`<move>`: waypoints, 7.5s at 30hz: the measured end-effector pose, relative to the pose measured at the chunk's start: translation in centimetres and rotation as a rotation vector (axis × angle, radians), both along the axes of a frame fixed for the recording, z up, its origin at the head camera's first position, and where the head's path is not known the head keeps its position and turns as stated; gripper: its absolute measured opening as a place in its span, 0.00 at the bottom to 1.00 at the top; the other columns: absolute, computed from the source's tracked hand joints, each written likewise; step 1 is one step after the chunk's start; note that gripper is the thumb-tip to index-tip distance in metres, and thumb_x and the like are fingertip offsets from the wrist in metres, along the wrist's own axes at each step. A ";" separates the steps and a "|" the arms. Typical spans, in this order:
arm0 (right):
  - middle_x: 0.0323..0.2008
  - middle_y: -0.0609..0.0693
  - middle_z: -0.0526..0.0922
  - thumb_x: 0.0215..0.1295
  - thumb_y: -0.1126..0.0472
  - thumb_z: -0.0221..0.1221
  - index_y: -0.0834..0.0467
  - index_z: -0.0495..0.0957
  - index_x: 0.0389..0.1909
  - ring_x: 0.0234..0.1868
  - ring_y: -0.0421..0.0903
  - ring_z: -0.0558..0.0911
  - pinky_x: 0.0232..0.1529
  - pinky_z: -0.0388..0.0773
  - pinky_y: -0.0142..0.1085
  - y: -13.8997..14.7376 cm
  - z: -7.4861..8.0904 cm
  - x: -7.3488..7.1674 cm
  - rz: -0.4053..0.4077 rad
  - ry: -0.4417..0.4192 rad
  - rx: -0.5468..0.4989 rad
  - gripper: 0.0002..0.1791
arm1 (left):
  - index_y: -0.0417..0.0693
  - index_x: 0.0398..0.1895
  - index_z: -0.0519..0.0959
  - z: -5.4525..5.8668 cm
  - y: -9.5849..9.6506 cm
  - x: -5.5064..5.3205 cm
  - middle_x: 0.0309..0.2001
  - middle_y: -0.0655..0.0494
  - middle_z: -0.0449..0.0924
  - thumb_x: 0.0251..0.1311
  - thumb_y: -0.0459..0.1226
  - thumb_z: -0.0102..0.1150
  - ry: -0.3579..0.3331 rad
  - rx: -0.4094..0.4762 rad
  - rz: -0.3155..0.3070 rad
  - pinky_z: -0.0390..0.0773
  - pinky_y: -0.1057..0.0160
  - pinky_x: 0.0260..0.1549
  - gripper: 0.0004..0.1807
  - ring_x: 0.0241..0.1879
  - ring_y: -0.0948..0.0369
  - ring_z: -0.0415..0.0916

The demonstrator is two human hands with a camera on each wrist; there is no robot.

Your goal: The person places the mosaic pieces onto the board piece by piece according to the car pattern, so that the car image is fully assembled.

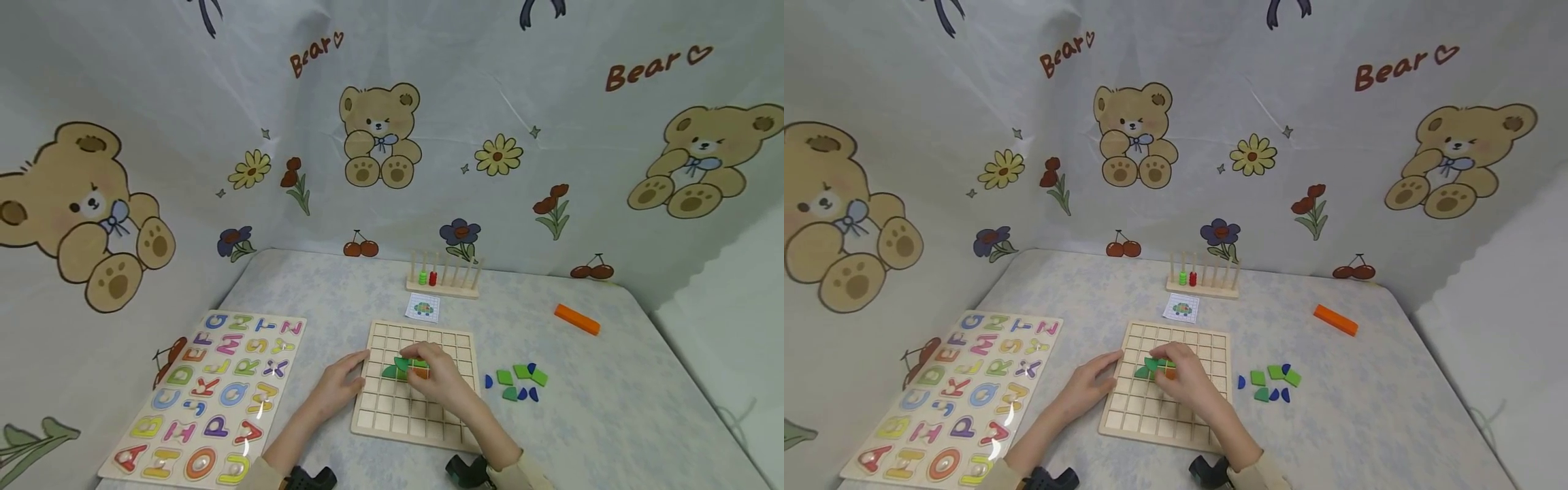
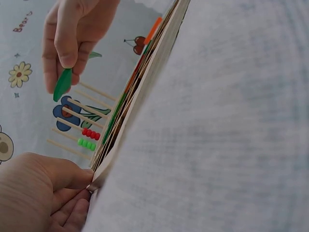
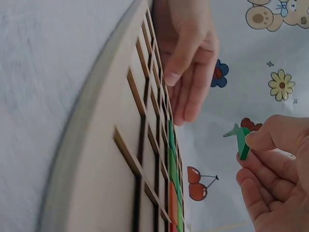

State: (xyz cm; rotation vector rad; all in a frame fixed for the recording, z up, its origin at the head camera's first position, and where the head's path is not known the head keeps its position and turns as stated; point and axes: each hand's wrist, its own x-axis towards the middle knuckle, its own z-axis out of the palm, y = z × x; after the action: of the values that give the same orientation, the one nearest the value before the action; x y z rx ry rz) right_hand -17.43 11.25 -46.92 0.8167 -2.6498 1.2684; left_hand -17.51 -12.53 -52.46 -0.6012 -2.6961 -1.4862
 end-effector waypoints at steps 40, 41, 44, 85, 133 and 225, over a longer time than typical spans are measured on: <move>0.44 0.44 0.77 0.56 0.67 0.63 0.56 0.78 0.46 0.47 0.42 0.73 0.46 0.76 0.34 -2.1 -3.9 0.6 0.096 0.117 0.163 0.15 | 0.37 0.64 0.67 -0.3 0.1 -0.1 0.62 0.42 0.68 0.59 0.26 0.57 0.007 0.009 -0.004 0.63 0.50 0.62 0.28 0.63 0.49 0.63; 0.44 0.44 0.77 0.56 0.67 0.63 0.56 0.78 0.45 0.47 0.41 0.73 0.46 0.77 0.34 -2.1 -3.9 0.6 0.095 0.115 0.161 0.15 | 0.37 0.64 0.67 -0.3 0.0 -0.1 0.62 0.42 0.68 0.59 0.26 0.57 0.008 0.007 -0.004 0.63 0.50 0.62 0.28 0.63 0.49 0.63; 0.43 0.44 0.78 0.56 0.66 0.63 0.57 0.78 0.45 0.46 0.41 0.73 0.45 0.77 0.34 -2.2 -4.0 0.5 0.094 0.123 0.148 0.14 | 0.37 0.64 0.67 -0.3 0.0 -0.1 0.62 0.42 0.68 0.59 0.27 0.57 0.014 -0.001 -0.003 0.63 0.50 0.62 0.28 0.63 0.49 0.63; 0.45 0.46 0.80 0.60 0.62 0.64 0.58 0.80 0.47 0.46 0.47 0.78 0.46 0.79 0.39 -1.5 -2.4 0.7 0.045 -0.062 0.000 0.14 | 0.38 0.65 0.67 -0.5 0.1 -0.1 0.63 0.42 0.67 0.59 0.28 0.57 -0.002 0.005 -0.002 0.62 0.48 0.62 0.28 0.64 0.47 0.62; 0.51 0.66 0.76 0.61 0.63 0.61 0.69 0.73 0.54 0.52 0.62 0.73 0.50 0.73 0.56 21.0 -4.3 1.6 -0.683 -0.192 0.270 0.21 | 0.37 0.64 0.67 -0.4 0.2 0.0 0.62 0.41 0.67 0.59 0.26 0.57 0.002 0.020 0.003 0.63 0.48 0.61 0.28 0.63 0.47 0.63; 0.41 0.45 0.79 0.53 0.65 0.67 0.58 0.81 0.44 0.44 0.41 0.75 0.43 0.77 0.34 1.0 -4.0 1.1 -0.005 0.117 0.118 0.15 | 0.38 0.65 0.67 -0.1 0.2 -0.1 0.63 0.43 0.67 0.58 0.27 0.58 -0.028 0.010 0.015 0.62 0.52 0.63 0.29 0.64 0.50 0.62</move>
State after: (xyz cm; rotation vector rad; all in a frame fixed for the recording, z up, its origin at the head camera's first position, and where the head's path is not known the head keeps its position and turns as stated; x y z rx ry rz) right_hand -16.37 12.20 -50.97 0.8704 -2.6516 1.0377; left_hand -17.62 -12.29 -52.57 -0.5630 -2.7060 -1.5157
